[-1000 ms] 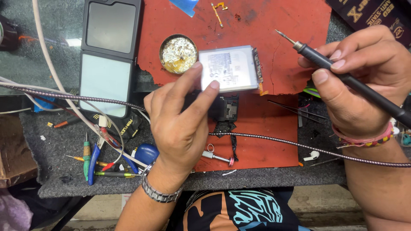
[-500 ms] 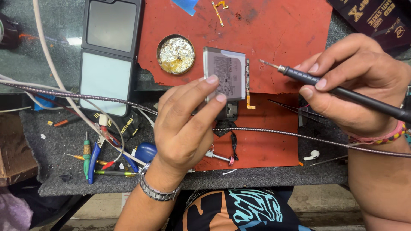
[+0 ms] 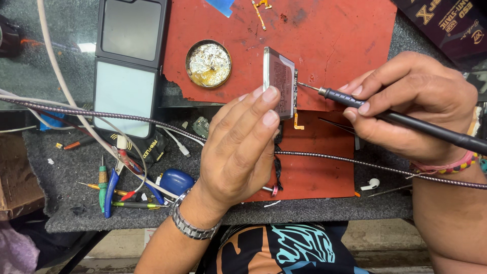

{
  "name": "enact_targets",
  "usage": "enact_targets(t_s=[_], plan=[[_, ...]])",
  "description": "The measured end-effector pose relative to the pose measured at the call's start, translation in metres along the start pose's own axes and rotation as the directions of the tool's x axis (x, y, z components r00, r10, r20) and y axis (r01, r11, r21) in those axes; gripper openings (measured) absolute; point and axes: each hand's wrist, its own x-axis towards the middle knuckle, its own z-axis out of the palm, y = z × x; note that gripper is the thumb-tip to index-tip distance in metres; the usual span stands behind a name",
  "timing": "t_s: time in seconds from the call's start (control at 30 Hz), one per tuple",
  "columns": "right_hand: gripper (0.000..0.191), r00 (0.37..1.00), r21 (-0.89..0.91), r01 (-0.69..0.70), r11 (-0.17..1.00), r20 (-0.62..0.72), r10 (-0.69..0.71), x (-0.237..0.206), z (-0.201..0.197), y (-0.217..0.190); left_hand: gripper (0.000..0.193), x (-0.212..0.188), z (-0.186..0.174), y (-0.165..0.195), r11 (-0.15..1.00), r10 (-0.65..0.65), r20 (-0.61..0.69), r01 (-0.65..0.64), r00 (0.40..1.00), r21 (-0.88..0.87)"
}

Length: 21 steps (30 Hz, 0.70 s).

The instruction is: The person holds a smartphone battery and uses a soldering iron to apply solder to the connector pins on the battery's ribbon cable. The person repeatedly dips the soldering iron into a small tin to add solder and continues working on the same connector area.

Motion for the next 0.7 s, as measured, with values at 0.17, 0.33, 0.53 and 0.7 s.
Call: enact_targets(t_s=[0.17,0.33,0.53,0.7], plan=[[0.020,1.000,0.005,0.008,1.000,0.015,-0.008,0.001,0.002,-0.001,0.054,-0.001,0.000,0.000,1.000,-0.012,0.024,0.012,1.000,-0.009],[0.020,0.999,-0.001,0.019,1.000,0.029,-0.019,0.003,0.001,-0.001,0.055,-0.001,0.002,0.001,0.998,-0.037,0.034,0.038,0.999,-0.044],[0.021,1.000,-0.026,0.002,1.000,-0.004,-0.002,0.001,0.005,-0.003,0.056,-0.004,0.006,0.000,0.996,-0.045,0.035,0.048,0.998,-0.069],[0.020,1.000,-0.011,0.021,1.000,-0.011,-0.022,0.002,0.006,-0.001,0.056,-0.006,0.015,0.000,0.979,-0.108,0.009,0.108,0.994,-0.174]])
